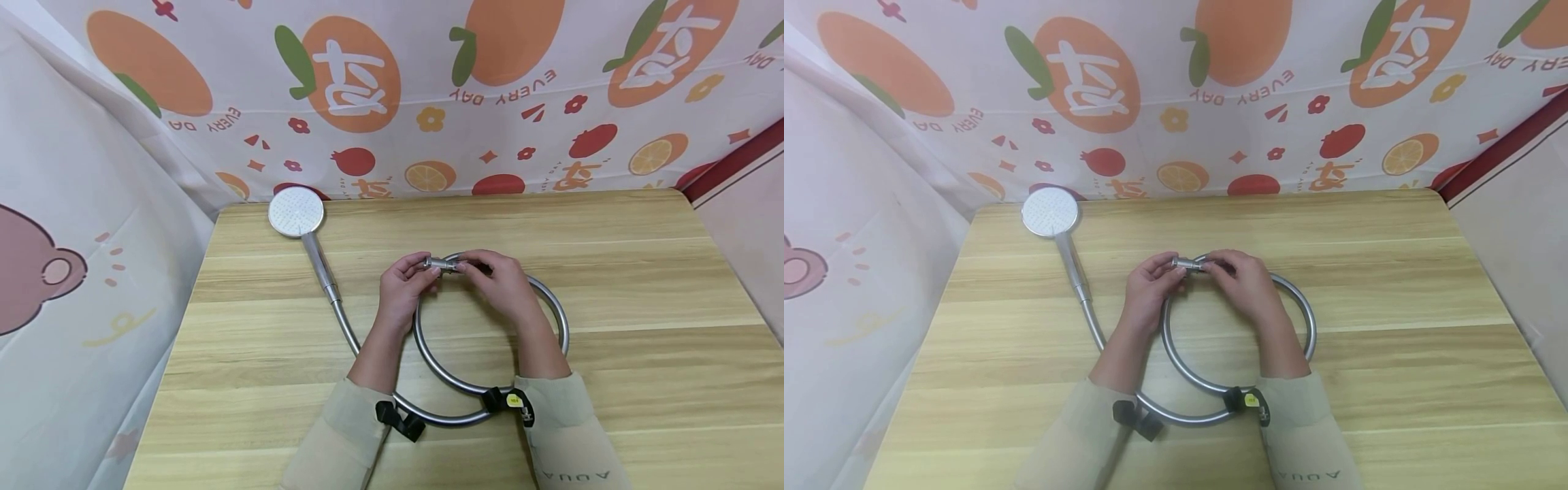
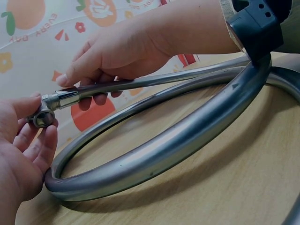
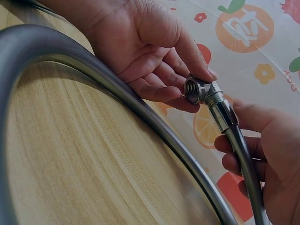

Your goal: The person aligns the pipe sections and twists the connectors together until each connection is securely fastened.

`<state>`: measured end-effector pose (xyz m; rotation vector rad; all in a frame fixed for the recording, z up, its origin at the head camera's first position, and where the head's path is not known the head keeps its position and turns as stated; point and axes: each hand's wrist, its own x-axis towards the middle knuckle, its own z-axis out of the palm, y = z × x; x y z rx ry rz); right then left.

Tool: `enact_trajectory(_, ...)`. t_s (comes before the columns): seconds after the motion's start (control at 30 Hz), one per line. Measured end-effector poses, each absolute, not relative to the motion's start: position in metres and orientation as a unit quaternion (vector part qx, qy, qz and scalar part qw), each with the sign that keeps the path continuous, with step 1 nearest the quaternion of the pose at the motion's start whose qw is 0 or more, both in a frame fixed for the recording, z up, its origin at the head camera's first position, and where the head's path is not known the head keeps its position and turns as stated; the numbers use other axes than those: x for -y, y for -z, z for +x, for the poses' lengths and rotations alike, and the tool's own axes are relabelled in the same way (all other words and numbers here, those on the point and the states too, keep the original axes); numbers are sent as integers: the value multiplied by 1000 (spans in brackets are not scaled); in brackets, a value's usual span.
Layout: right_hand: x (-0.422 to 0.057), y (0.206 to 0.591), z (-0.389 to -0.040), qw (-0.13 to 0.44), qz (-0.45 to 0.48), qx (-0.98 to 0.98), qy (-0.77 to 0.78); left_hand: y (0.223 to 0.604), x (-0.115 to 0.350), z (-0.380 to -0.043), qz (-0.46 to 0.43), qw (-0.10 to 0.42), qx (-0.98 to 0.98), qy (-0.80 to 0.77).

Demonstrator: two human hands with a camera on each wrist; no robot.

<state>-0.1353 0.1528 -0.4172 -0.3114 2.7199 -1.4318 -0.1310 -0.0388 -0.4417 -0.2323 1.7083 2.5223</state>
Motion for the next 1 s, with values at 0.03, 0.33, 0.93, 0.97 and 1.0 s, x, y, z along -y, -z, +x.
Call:
enact_trajectory(0.03,-153,417,-135,29,-99,-878,467,442,39,-131,-75,43,-558,-825)
enact_trajectory(0.33,-152,417,-135,34,-94,-874,475,439,38,-130,-75,43,-557,-826)
enact_trajectory(0.93,-154,417,-134,31,-110,-880,461,443,38,-131,-67,37,-552,-830)
enact_trajectory(0.97,-154,418,-135,30,-111,-880,461,443,38,-131,-68,37,-552,-830)
enact_trajectory(1.0,-154,418,-135,28,-112,-880,461,443,38,-131,-68,38,-553,-830)
